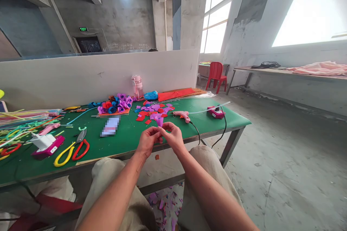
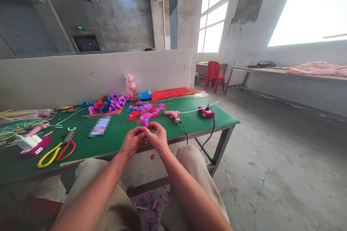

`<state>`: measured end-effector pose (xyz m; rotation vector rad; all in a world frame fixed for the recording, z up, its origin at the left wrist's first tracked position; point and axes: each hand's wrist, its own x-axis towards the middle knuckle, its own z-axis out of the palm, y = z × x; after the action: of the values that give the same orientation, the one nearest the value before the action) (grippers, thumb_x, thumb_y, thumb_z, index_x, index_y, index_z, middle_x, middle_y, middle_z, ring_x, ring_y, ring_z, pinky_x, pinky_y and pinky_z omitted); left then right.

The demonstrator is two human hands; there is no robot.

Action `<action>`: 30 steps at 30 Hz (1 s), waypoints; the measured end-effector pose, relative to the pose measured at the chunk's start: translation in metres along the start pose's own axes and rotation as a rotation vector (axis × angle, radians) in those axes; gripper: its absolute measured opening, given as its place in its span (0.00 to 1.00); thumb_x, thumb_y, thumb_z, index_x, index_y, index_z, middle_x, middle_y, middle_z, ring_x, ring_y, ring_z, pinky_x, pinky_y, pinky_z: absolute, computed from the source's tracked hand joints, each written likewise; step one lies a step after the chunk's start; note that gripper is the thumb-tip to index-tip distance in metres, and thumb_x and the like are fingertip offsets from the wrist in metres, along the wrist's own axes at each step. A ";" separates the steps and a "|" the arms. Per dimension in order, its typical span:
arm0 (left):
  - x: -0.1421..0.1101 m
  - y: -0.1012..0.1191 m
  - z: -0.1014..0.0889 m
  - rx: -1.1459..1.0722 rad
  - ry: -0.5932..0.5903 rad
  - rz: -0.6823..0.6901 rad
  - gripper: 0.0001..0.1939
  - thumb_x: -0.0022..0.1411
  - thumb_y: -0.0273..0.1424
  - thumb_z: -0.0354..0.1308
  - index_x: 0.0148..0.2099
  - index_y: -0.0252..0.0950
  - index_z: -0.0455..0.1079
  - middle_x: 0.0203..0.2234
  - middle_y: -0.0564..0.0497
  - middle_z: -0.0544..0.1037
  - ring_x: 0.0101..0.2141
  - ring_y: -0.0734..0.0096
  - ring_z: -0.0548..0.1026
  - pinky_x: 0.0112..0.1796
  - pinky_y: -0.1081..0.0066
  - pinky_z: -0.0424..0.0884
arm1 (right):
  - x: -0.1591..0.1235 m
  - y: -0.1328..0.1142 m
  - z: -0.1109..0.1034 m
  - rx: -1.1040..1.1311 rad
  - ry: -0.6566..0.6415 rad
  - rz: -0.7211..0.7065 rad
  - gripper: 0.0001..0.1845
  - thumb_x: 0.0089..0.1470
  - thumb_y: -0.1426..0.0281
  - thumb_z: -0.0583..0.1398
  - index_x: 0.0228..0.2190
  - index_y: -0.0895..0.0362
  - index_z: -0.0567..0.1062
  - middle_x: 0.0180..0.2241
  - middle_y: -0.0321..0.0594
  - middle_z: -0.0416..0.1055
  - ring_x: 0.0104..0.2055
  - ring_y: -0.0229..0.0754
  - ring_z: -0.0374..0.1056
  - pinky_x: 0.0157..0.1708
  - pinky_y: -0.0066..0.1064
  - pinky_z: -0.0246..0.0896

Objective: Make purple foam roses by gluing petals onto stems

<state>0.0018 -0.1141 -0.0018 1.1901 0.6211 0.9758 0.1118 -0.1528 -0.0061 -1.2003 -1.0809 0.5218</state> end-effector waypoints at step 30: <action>0.003 0.006 -0.006 0.224 0.145 0.280 0.10 0.48 0.35 0.64 0.29 0.35 0.70 0.21 0.53 0.76 0.20 0.73 0.73 0.24 0.73 0.71 | 0.016 0.019 -0.020 -0.070 0.025 0.023 0.14 0.50 0.60 0.58 0.24 0.57 0.76 0.25 0.40 0.73 0.28 0.42 0.67 0.32 0.34 0.62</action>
<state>-0.0032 -0.1079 0.0023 1.4404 0.7048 1.2619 0.1399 -0.1428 -0.0169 -1.2785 -1.0728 0.4891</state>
